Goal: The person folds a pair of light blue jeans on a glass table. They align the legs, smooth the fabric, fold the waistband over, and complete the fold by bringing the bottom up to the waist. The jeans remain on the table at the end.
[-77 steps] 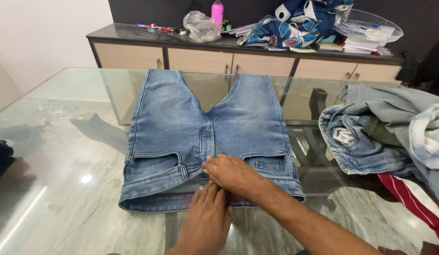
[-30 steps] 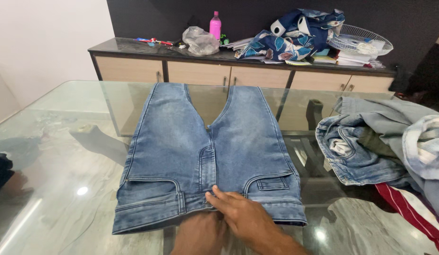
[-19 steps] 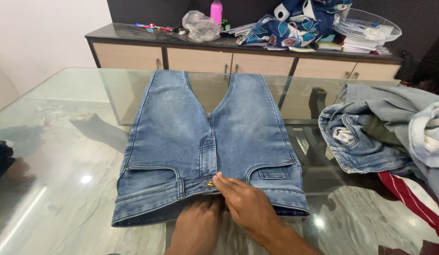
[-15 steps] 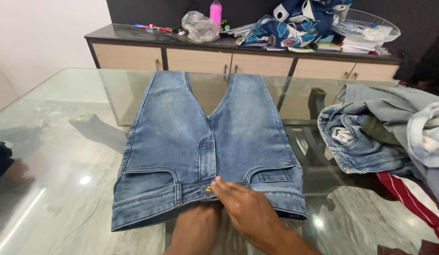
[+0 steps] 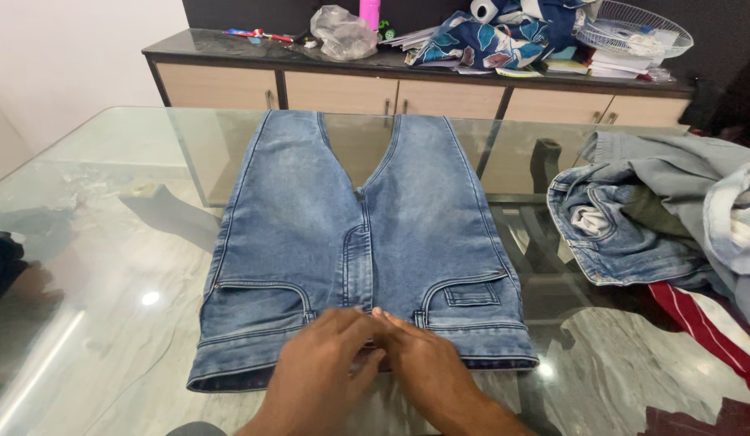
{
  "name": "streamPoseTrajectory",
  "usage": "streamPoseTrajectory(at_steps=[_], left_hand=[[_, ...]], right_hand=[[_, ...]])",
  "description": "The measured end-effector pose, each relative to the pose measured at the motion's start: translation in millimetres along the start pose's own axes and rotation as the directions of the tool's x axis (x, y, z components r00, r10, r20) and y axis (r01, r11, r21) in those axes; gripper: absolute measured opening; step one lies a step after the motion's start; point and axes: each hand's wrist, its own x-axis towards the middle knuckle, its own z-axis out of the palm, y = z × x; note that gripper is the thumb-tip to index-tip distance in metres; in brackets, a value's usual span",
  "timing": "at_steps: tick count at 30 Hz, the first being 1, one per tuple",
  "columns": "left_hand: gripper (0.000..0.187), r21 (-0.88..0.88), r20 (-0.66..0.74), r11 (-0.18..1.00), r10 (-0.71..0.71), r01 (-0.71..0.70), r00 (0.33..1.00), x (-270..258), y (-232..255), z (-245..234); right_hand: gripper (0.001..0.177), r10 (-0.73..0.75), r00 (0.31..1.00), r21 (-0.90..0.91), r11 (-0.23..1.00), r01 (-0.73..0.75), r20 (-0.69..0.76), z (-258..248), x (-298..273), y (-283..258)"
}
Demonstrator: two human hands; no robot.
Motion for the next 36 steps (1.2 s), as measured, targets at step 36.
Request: streamPoseTrajectory(at_steps=[36], left_hand=[[0.096, 0.369, 0.08, 0.915, -0.204, 0.161, 0.976, 55.0, -53.0, -16.1]], right_hand=[[0.095, 0.393, 0.868, -0.277, 0.908, -0.315, 0.303, -42.9, 43.1, 13.2]])
